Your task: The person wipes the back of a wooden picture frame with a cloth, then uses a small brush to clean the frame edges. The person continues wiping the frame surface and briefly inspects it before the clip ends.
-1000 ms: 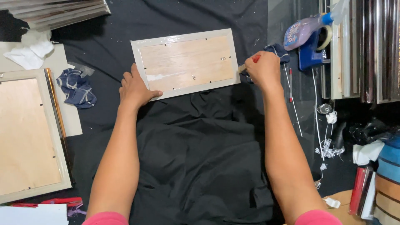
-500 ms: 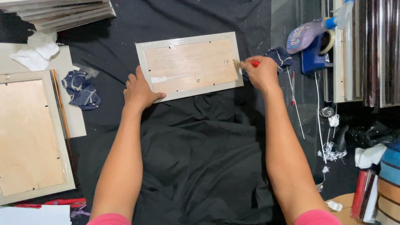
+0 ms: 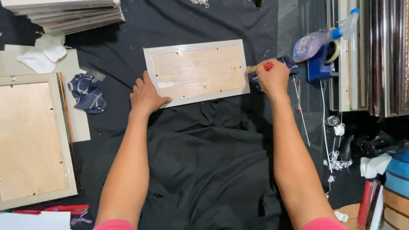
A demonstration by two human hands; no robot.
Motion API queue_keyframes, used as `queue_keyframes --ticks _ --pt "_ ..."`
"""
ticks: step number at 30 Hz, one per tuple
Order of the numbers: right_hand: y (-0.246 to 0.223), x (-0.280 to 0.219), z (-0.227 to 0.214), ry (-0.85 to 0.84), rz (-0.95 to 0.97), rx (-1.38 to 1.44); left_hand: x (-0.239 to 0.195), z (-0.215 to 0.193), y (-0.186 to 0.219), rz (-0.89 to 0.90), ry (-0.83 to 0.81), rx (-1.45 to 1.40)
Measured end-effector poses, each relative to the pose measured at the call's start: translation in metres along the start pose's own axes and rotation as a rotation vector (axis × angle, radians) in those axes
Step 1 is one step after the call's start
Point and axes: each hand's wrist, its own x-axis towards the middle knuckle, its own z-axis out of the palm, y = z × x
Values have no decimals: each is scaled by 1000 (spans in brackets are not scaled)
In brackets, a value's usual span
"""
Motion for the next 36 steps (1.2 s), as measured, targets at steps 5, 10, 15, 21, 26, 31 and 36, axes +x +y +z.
queue_keyframes --ticks 5,10,15,21,26,31,36 --pt "11 5 37 32 2 78 -3 -4 3 -4 -15 -14" --pt "-29 0 24 11 52 513 -7 -9 4 -16 -22 -36" --pt "-36 0 35 -138 144 560 -8 -12 8 -66 -35 -60" --pt "3 32 44 34 -93 339 -3 -13 9 -82 -11 -106" --pt "-27 19 32 -19 58 599 -3 -12 7 -83 4 -108" --pt "-25 18 40 -66 -50 380 1 -7 5 -91 -5 -90" --pt "10 40 62 -7 -147 220 -2 -10 8 -86 5 -124"
